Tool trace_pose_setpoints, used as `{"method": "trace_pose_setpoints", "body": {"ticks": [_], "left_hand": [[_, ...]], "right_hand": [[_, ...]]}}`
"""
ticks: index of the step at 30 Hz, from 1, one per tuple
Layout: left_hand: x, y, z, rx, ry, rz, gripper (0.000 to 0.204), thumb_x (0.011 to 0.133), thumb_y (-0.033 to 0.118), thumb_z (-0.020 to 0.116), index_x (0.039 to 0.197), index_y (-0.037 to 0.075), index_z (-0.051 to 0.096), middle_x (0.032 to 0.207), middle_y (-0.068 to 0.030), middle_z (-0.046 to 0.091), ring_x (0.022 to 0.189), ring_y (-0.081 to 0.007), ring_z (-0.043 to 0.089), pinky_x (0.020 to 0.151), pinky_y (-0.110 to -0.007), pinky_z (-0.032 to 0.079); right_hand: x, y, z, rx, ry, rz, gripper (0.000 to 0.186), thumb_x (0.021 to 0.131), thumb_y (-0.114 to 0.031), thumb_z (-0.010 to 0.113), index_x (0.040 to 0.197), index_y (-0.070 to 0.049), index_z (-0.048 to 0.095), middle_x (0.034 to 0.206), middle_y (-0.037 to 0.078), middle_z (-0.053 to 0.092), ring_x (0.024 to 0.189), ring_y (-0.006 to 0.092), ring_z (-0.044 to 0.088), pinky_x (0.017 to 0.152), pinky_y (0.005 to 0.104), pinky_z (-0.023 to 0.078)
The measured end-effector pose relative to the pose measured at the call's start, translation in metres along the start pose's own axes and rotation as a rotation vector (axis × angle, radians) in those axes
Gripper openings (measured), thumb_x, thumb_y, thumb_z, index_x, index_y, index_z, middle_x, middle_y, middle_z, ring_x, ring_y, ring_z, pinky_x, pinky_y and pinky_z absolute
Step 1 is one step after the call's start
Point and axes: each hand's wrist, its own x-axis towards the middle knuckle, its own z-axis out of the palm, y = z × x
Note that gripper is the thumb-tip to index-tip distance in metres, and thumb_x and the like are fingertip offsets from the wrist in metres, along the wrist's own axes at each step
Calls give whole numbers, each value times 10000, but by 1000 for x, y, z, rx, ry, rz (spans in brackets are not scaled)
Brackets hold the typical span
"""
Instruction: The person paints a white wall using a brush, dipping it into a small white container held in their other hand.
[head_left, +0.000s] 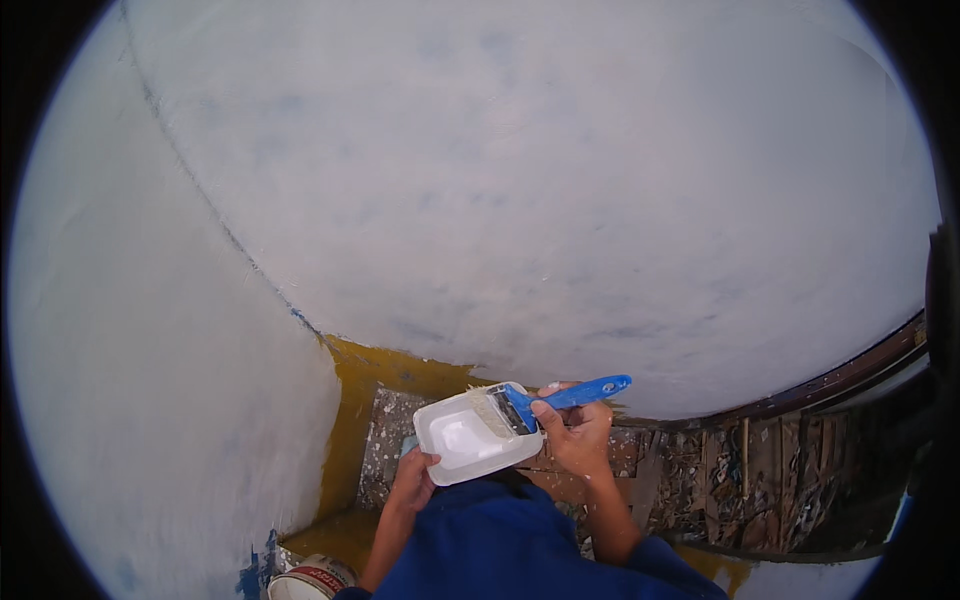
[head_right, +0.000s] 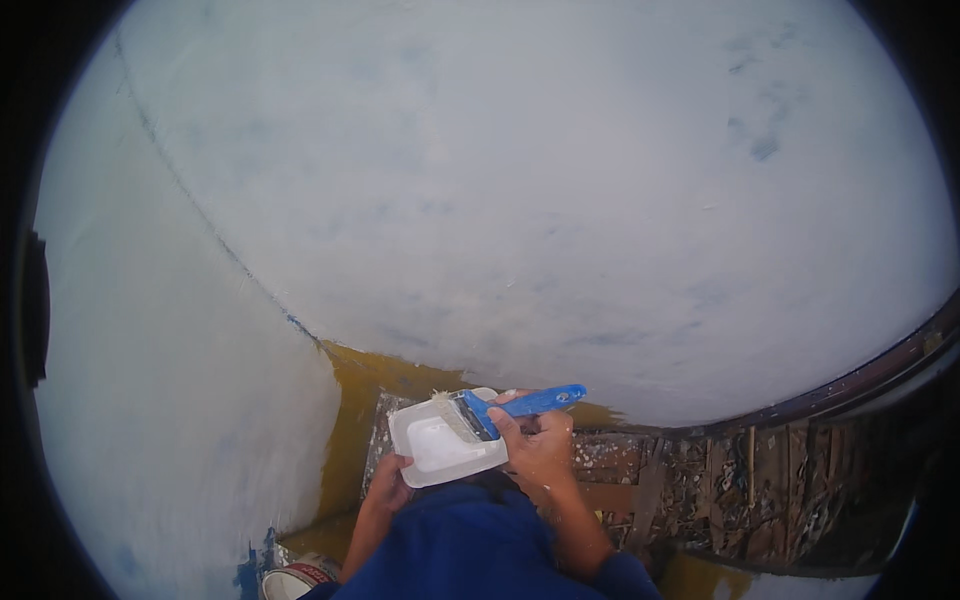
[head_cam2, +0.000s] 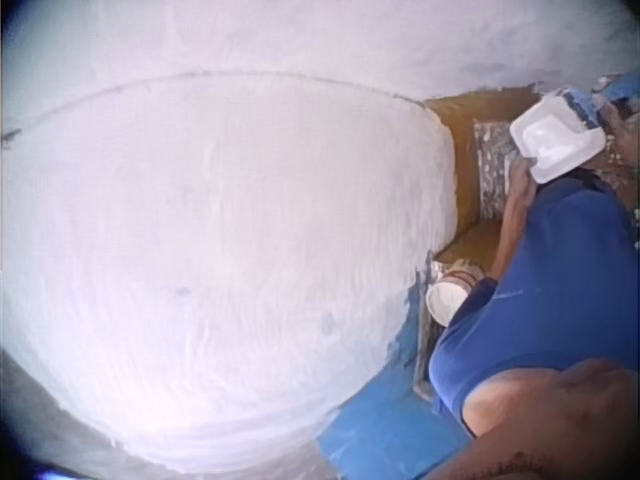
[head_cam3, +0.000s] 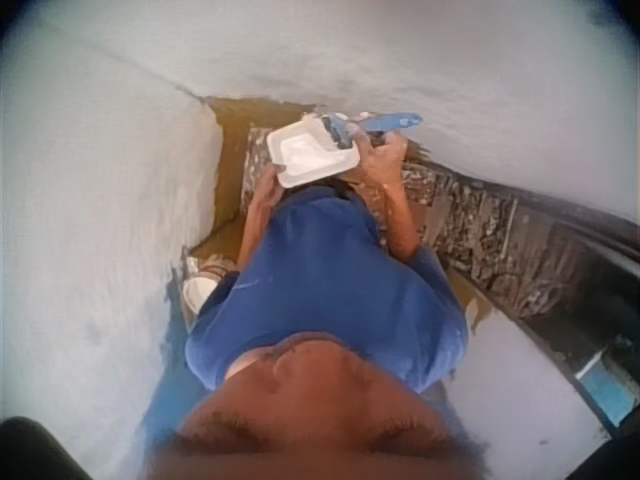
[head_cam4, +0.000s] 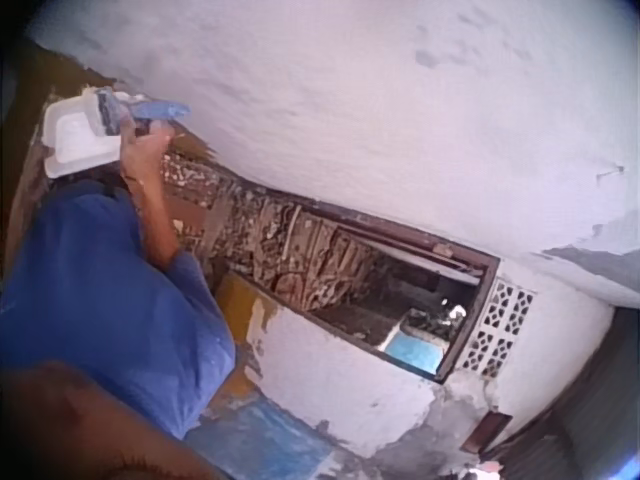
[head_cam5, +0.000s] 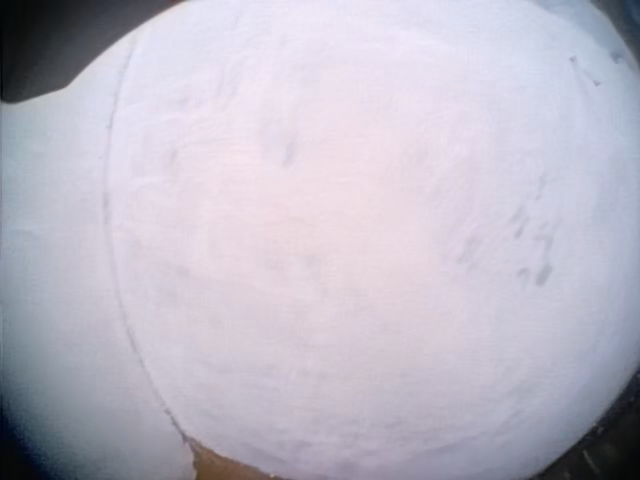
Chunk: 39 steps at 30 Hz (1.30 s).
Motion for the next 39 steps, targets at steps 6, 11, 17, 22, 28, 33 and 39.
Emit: {"method": "trace_pose_setpoints", "body": {"ticks": [6, 11, 17, 22, 28, 33, 39], "left_hand": [[6, 5, 0, 7, -29, 1, 500, 790, 56, 535, 1256, -95, 436, 1164, -186, 592, 1028, -270, 635, 925, -382, 526], [7, 8, -2, 21, -34, 3, 501, 791, 54, 537, 1258, -96, 433, 1169, -183, 589, 1030, -269, 633, 924, -385, 527], [12, 6, -7, 34, -22, 3, 492, 790, 62, 518, 1246, -107, 444, 1165, -188, 594, 1028, -274, 634, 937, -382, 517], [8, 9, -1, -35, -19, 40, 496, 783, 71, 519, 1241, -108, 452, 1174, -188, 593, 1043, -294, 625, 942, -395, 512], [7, 3, 2, 11, -33, 63, 559, 776, 116, 537, 1285, -84, 424, 1222, -184, 566, 1096, -310, 595, 954, -428, 500], [9, 4, -14, 108, -24, 45, 659, 765, 153, 532, 1371, -43, 363, 1293, -175, 530, 1175, -332, 547, 983, -468, 475], [6, 10, -16, 39, -48, 91, 680, 749, 147, 536, 1380, -30, 353, 1298, -188, 518, 1173, -352, 543, 984, -490, 472]], "right_hand": [[-11, 17, -7, 521, 258, 367, 183, 866, -17, 671, 1016, 51, 591, 908, 106, 652, 777, 166, 661, 676, 297, 585], [-43, 27, 6, 135, 227, -261, 183, 838, 2, 685, 1002, 30, 609, 959, 168, 676, 841, 226, 682, 704, 336, 582], [-49, 30, 21, -318, -21, -459, 138, 757, 48, 721, 872, 10, 656, 936, 181, 706, 822, 252, 711, 720, 319, 567], [-49, 35, 22, -37, 196, -156, 138, 793, 24, 720, 913, 23, 652, 956, 160, 698, 875, 208, 694, 751, 287, 557], [-8, 1, -35, -230, 455, -554, 219, 812, 91, 676, 982, -7, 579, 980, 174, 656, 930, 280, 675, 788, 362, 568], [64, -51, -87, -684, 575, -1147, 237, 814, 103, 662, 992, -14, 557, 1015, 192, 637, 1010, 399, 647, 809, 461, 580], [58, 52, -73, -1002, 220, -1134, 216, 787, -26, 683, 990, 12, 617, 1101, 182, 634, 1044, 398, 636, 814, 442, 579]]}}
